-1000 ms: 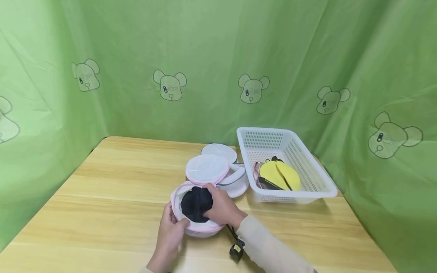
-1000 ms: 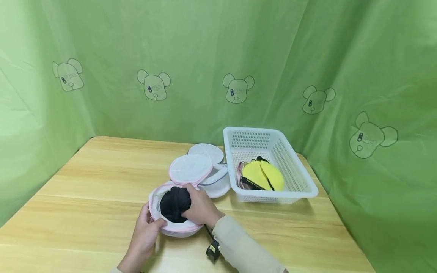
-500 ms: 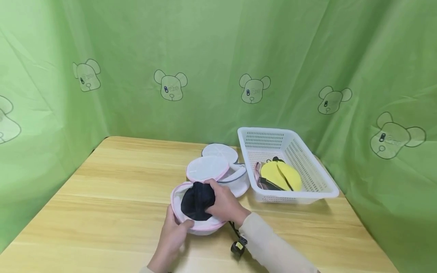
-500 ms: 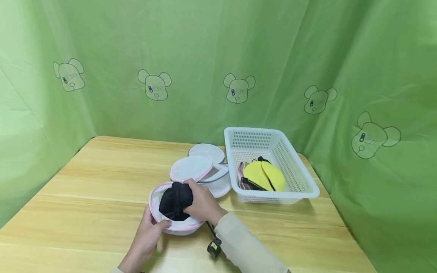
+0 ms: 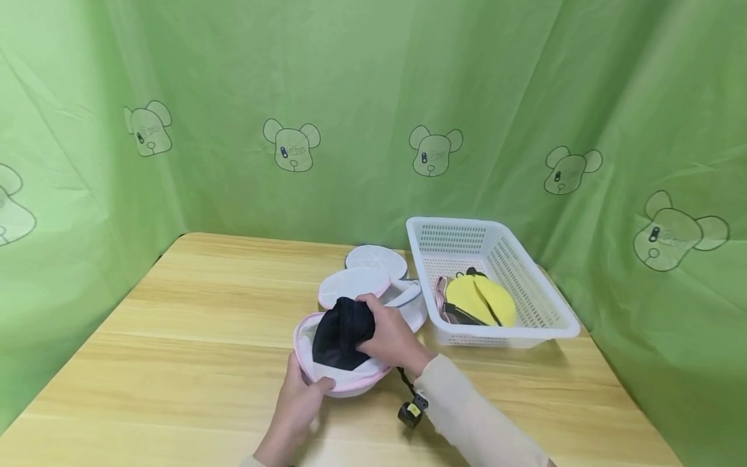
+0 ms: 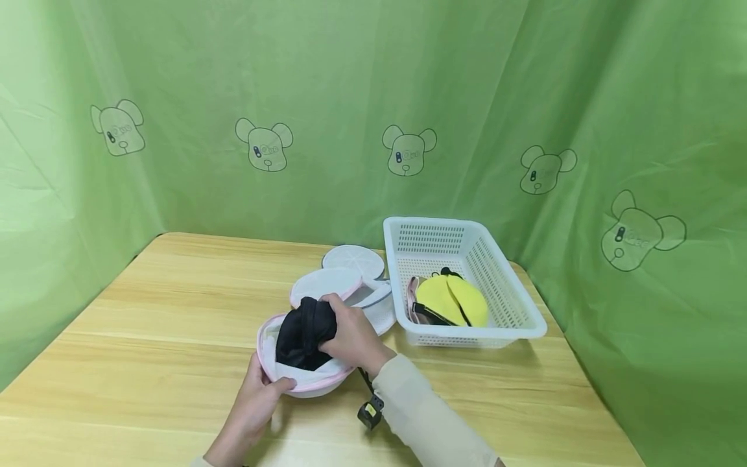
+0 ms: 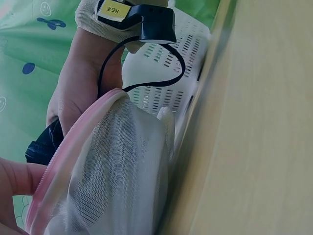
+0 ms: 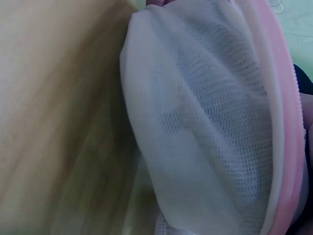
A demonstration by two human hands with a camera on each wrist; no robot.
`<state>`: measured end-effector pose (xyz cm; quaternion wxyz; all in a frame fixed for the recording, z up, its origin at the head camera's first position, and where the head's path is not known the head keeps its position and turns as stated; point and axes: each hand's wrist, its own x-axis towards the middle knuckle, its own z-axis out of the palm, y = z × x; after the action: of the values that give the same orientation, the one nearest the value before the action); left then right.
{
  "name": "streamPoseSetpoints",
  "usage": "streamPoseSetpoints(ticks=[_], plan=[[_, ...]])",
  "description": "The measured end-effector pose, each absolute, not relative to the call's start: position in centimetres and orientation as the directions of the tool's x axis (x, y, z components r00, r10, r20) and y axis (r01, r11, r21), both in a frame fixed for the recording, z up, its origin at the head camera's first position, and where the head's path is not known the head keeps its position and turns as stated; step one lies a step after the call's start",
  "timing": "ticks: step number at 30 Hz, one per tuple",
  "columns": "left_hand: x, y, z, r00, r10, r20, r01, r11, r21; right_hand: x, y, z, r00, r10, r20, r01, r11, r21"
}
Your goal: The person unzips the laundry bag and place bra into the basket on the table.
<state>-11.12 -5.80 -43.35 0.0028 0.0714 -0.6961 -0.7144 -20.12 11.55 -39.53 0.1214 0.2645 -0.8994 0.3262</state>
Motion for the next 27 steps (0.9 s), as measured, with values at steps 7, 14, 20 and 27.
streamPoseSetpoints(ticks=[7, 14, 20, 27], plan=[[-11.1, -5.8, -43.3, -0.989, -0.101, -0.104, -0.101, -0.026, 0.995, -20.2, 11.8, -39.1, -0.828, -0.374, 0.417, -0.556, 0.643, -0.527], [-11.2, -5.7, -43.3, -0.992, -0.101, -0.082, -0.08, -0.018, 0.997, -20.3, 11.8, -38.7, -0.818, -0.36, 0.448, -0.567, 0.629, -0.531], [-11.2, -5.7, -43.4, -0.992, -0.101, -0.078, -0.077, -0.02, 0.997, -20.3, 11.9, -38.4, -0.828, -0.326, 0.456, -0.549, 0.636, -0.543], [-11.1, -5.7, -43.4, -0.991, -0.099, -0.087, -0.086, -0.013, 0.996, -20.4, 12.1, -37.9, -0.816, -0.307, 0.489, -0.56, 0.625, -0.543]])
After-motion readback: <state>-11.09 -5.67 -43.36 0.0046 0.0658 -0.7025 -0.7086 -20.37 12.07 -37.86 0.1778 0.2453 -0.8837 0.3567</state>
